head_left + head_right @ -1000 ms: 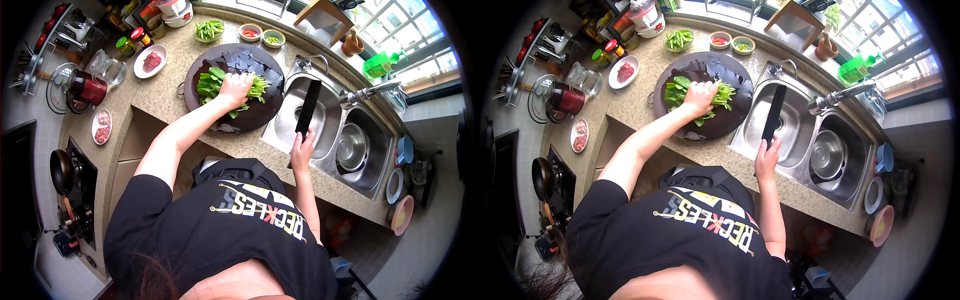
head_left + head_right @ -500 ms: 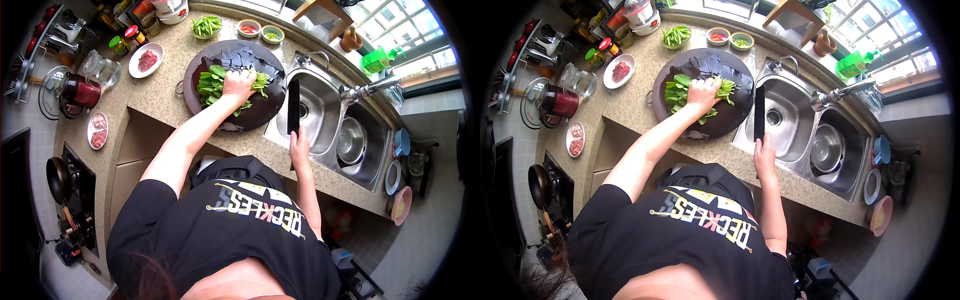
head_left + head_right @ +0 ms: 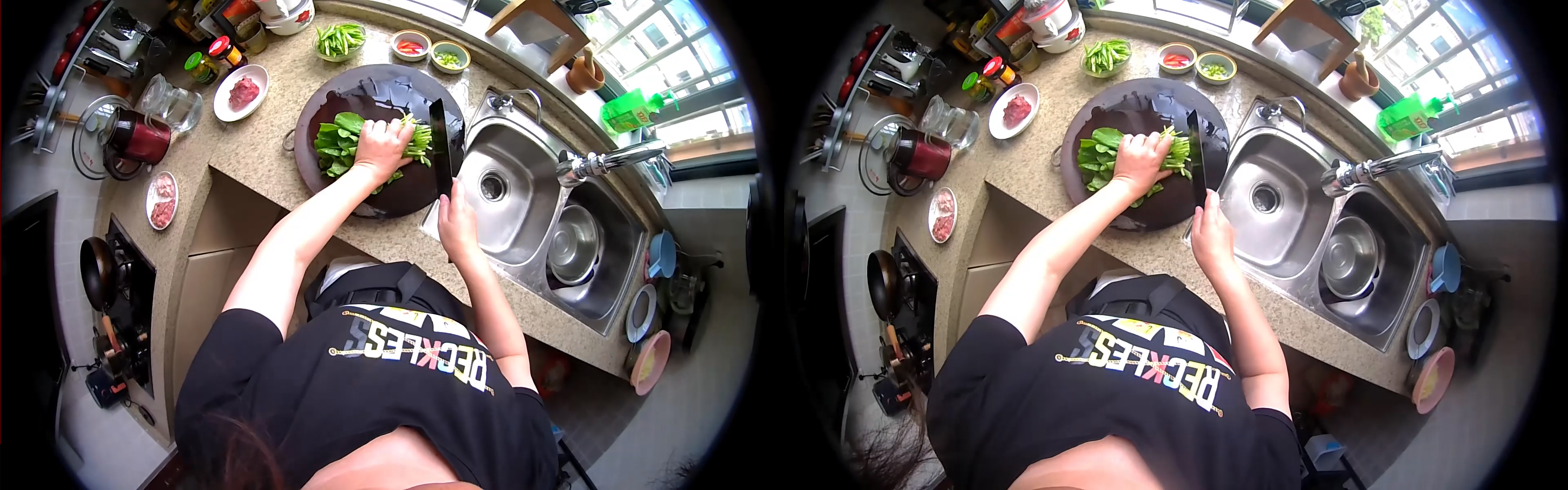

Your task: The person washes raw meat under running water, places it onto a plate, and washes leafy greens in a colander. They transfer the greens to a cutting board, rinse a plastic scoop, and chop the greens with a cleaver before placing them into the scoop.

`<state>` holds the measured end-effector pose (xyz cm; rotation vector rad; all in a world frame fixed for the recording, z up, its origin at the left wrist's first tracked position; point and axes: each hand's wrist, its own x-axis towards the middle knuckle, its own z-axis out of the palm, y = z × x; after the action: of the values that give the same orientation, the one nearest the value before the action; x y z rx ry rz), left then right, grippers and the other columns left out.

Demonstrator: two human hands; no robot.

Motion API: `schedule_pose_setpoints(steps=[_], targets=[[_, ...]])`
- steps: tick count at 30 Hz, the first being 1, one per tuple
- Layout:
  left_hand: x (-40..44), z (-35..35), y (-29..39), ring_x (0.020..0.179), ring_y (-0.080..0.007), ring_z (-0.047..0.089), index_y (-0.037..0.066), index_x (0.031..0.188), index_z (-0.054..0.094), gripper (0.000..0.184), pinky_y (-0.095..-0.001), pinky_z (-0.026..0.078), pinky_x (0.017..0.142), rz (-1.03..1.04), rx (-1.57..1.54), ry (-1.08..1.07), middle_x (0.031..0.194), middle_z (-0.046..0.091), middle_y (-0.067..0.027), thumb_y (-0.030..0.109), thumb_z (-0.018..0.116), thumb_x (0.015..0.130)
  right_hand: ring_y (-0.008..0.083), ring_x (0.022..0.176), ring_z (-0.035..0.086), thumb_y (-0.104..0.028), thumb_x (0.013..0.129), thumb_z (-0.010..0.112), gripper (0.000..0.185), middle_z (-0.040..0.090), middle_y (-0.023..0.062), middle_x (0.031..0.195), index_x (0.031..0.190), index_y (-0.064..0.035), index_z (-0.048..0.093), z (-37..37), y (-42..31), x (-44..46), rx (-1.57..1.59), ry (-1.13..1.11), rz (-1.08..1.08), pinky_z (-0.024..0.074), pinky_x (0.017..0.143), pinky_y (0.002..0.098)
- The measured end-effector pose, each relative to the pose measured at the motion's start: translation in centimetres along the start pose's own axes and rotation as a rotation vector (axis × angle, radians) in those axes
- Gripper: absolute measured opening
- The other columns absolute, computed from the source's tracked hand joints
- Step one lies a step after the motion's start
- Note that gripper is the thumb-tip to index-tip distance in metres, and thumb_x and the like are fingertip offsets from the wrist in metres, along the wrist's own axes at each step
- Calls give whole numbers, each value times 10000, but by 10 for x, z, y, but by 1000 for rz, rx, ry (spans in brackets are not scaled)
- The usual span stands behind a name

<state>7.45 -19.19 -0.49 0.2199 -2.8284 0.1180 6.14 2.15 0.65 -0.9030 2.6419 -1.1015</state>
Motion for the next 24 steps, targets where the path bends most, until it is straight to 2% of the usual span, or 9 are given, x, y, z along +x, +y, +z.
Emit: schedule_pose_setpoints(steps=[1, 3, 6, 8, 10, 11, 15, 20, 24], targets=[[-1, -3, 1, 845, -217, 544, 142, 1166, 526, 661, -409, 403, 777, -2, 4, -10, 985, 546, -29, 448, 757, 627, 440, 907, 601, -101, 911, 500, 360, 614, 280, 1002, 1239, 22, 420, 0, 1, 1, 20, 0, -25, 484, 789, 468], [-1, -7, 1, 894, -236, 554, 83, 1287, 455, 767, -425, 405, 802, 5, -72, 42, 1098, 560, -65, 504, 700, 695, 441, 904, 602, -103, 912, 499, 358, 614, 280, 1000, 1239, 20, 420, 0, 5, 2, 44, -2, -51, 484, 788, 472], [1, -5, -1, 939, -243, 565, 39, 1378, 366, 832, -430, 405, 819, 20, -84, 18, 1199, 541, -103, 528, 636, 762, 444, 895, 605, -103, 914, 494, 348, 615, 280, 998, 1234, 14, 423, -4, 5, 2, 59, -62, 9, 487, 779, 479], [2, 6, -4, 914, -224, 584, 41, 1421, 310, 837, -421, 404, 794, 14, -79, 60, 1139, 580, -96, 500, 618, 794, 447, 893, 603, -105, 917, 486, 330, 615, 280, 997, 1221, 10, 428, -8, 2, 3, 58, -76, 30, 489, 770, 484], [7, 9, -6, 880, -215, 600, 40, 1387, 358, 794, -405, 403, 767, -61, -184, -18, 1053, 622, -71, 497, 622, 794, 450, 887, 603, -108, 919, 482, 325, 616, 279, 994, 1218, 8, 428, -3, 6, 4, 47, -35, 1, 491, 760, 487], [8, 11, -6, 843, -193, 604, 71, 1304, 471, 679, -382, 397, 736, -53, -173, 30, 927, 631, -29, 482, 633, 788, 452, 880, 603, -111, 922, 478, 319, 617, 278, 991, 1214, 6, 428, 0, 7, 2, 41, -2, -28, 492, 751, 491], [8, 5, -5, 809, -149, 590, 125, 1143, 596, 511, -365, 384, 711, -21, -108, 49, 842, 578, 10, 465, 651, 764, 461, 854, 602, -121, 925, 474, 324, 620, 284, 937, 1217, 7, 416, 0, -7, 6, 31, -41, 24, 490, 733, 502], [6, 9, -4, 787, -166, 564, 138, 1114, 599, 487, -368, 383, 724, 8, -86, 83, 852, 562, 17, 436, 674, 736, 484, 764, 585, -139, 932, 476, 231, 597, 290, 763, 1107, -11, 397, -13, -22, 15, -11, -171, 115, 448, 661, 539], [8, 8, -5, 788, -170, 556, 135, 1060, 610, 446, -369, 384, 733, 25, -113, 72, 843, 555, 16, 419, 682, 724, 493, 764, 569, -143, 935, 472, 192, 585, 294, 747, 1051, -19, 382, -22, -21, 27, 48, -223, 105, 435, 662, 538]])
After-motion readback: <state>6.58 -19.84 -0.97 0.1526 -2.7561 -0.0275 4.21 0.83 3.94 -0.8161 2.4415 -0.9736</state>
